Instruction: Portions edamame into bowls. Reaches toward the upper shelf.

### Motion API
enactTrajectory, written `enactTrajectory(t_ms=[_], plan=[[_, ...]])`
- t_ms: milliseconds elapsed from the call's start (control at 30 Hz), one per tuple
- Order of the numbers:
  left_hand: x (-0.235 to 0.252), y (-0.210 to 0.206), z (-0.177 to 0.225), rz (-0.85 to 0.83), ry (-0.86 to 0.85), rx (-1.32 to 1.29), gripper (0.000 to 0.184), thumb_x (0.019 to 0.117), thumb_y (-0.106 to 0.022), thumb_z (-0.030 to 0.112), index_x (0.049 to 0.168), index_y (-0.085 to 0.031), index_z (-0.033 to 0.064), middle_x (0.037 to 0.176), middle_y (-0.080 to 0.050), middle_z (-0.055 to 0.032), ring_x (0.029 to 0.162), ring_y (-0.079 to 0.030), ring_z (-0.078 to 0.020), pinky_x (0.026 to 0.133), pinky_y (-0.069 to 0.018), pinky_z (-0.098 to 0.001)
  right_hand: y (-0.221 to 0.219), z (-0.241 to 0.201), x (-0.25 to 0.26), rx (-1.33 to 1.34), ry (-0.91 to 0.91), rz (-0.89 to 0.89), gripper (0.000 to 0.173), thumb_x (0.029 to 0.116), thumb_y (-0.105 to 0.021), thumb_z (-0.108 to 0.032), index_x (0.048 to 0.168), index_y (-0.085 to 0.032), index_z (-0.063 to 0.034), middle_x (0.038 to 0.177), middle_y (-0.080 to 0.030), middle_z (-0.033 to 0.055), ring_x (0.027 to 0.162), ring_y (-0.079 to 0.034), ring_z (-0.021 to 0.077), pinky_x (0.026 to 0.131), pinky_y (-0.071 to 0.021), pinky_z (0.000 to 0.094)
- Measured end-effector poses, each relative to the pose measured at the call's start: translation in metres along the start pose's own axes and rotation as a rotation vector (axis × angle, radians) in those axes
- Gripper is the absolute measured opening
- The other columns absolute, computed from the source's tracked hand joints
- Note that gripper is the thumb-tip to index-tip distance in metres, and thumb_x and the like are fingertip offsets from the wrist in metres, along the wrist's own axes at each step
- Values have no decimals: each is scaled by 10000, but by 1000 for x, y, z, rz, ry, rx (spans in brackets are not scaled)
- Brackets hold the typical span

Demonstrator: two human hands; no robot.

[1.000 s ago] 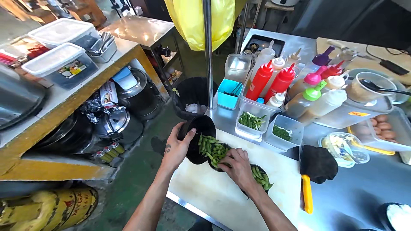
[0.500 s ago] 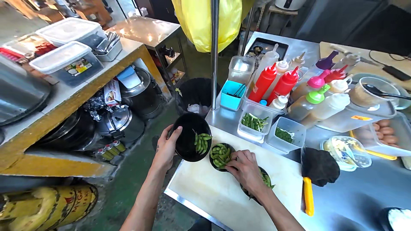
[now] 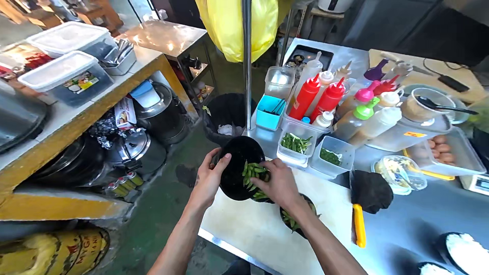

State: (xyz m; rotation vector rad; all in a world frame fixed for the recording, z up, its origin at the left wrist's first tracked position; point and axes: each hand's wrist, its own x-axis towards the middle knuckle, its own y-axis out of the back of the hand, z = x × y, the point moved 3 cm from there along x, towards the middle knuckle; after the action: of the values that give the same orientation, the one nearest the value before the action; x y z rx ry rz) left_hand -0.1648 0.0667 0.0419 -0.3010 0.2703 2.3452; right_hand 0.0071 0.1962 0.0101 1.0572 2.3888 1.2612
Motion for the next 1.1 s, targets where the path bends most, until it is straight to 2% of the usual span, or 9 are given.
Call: enactTrajectory(t_ms=[67, 133, 233, 367, 500, 600, 833, 967, 1100], plan=[[-1, -10, 2, 12, -40, 71, 584, 985, -656, 452, 1484, -479, 205, 1196, -672, -148, 1022, -681, -269, 875, -563, -499, -5, -7, 4, -39, -106, -81, 497, 876, -819, -394, 1244, -686, -88, 1167, -638, 215, 942, -668, 400, 774, -547, 575], [0, -12, 1, 28, -74, 136, 616, 965, -684, 458, 1488, -478, 206, 1169, -666, -162, 981, -671, -277, 849, -552, -509, -11, -3, 5, -16, -159, -104, 334, 920, -769, -227, 1211, -693, -81, 1103, -675, 208, 911, -691, 389, 738, -566, 560], [1, -8, 1, 37, -105, 219, 623, 959, -682, 485, 1486, -482, 219, 1154, -673, -147, 954, -671, -269, 832, -550, -511, -19, 11, 0, 59, -165, -131, 237, 943, -729, -158, 1169, -732, -87, 1053, -722, 156, 958, -707, 323, 836, -577, 508], [1, -2, 1, 46, -117, 270, 632, 958, -678, 503, 1492, -477, 231, 1175, -668, -148, 964, -670, -274, 832, -547, -529, -19, 22, -13, -9, -130, -162, 197, 935, -744, -211, 1115, -768, -135, 1055, -742, 93, 1057, -666, 311, 937, -514, 520], [2, 2, 4, 46, -129, 279, 648, 956, -676, 514, 1499, -467, 231, 1210, -666, -150, 1014, -672, -288, 868, -539, -550, -18, 31, -21, -77, -55, -160, 193, 909, -772, -302, 1073, -791, -201, 1094, -725, 42, 1123, -611, 301, 923, -488, 508], [3, 5, 7, 42, -143, 278, 653, 966, -666, 504, 1509, -454, 210, 1281, -644, -160, 1086, -657, -303, 904, -528, -563, -11, 34, -21, -51, -68, -177, 250, 899, -790, -329, 1109, -781, -193, 1168, -699, 63, 1145, -596, 314, 933, -484, 532], [0, 2, 12, 18, -141, 236, 626, 973, -661, 487, 1500, -470, 207, 1296, -639, -143, 1098, -652, -283, 920, -526, -545, -3, -5, 1, 72, 43, 74, 263, 938, -753, -313, 1103, -770, -108, 1070, -688, 139, 1054, -614, 377, 860, -496, 566], [6, -10, 18, -18, -149, 185, 627, 962, -668, 498, 1483, -484, 200, 1258, -645, -159, 1076, -658, -288, 908, -534, -532, -12, -9, 27, 32, -112, -51, 429, 896, -771, -468, 1183, -750, -151, 1173, -635, 181, 1095, -609, 376, 900, -516, 546], [4, -31, 29, -98, -204, 138, 632, 952, -674, 491, 1479, -488, 196, 1252, -658, -108, 1086, -673, -210, 935, -563, -459, 25, 11, 22, 6, -145, -114, 404, 907, -755, -476, 1155, -754, -157, 1110, -661, 180, 1061, -632, 367, 858, -530, 553]])
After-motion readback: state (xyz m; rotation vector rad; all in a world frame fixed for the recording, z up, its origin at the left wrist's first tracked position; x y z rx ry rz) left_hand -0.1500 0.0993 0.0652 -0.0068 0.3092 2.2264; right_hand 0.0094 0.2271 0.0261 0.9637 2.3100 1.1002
